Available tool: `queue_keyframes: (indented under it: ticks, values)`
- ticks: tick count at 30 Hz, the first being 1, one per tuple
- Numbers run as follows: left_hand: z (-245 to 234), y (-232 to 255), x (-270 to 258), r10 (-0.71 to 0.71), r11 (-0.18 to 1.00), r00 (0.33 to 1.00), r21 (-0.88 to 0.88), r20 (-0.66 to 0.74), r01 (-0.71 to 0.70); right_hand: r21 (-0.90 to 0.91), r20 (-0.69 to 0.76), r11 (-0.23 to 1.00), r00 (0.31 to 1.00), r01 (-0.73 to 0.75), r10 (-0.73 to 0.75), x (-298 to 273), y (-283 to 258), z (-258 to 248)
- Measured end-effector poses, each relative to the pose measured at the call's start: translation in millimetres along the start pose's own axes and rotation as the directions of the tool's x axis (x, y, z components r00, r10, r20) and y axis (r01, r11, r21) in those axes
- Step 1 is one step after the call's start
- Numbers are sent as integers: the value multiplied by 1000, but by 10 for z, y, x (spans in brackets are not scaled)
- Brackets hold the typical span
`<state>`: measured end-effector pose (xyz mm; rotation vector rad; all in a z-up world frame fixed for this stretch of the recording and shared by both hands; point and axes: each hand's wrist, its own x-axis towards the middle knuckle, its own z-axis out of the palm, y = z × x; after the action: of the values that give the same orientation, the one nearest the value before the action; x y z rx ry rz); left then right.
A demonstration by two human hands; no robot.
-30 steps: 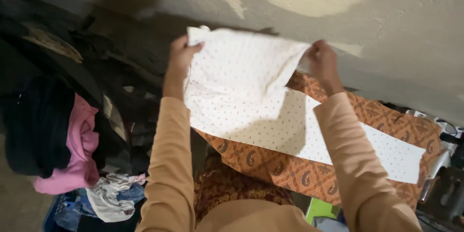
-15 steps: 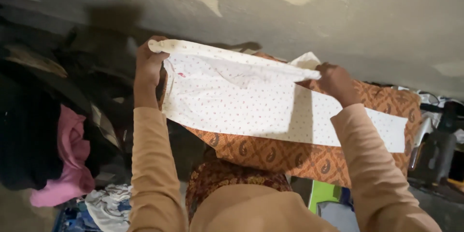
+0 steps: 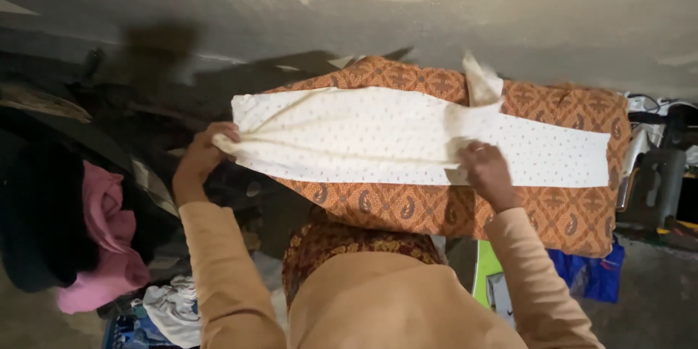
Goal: Ironing a long piece of patterned white cloth and then folding it on an ironing board.
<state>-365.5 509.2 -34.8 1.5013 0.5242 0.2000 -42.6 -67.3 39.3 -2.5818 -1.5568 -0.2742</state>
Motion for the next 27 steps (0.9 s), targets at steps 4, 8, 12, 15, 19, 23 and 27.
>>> queue_keyframes:
  ticks: [4,8,12,15,19,23,27]
  values:
    - [160,109,0,-4,819,1000,573,29,-14,209,164,971,983,-114,80,230,-210,-280]
    - [558,511,158,249,449,961,893,-118,-6,294,62,942,987,-160,148,684,-296,-191]
    - [1057,811,352,293,458,943,889,-161,9,496,46,858,991,-133,127,1455,-712,69]
    - [1341,777,344,293,449,941,893,-172,23,614,107,772,986,-164,125,1783,-946,289]
    - [1399,670,250,235,446,955,893,-181,60,492,405,790,900,-365,163,1789,-935,461]
    - [1393,597,188,206,512,945,851,-253,117,441,572,727,789,-526,225,1703,-871,598]
    - [1282,539,281,294,563,819,782,-492,267,532,653,368,646,-763,395,1833,-984,531]
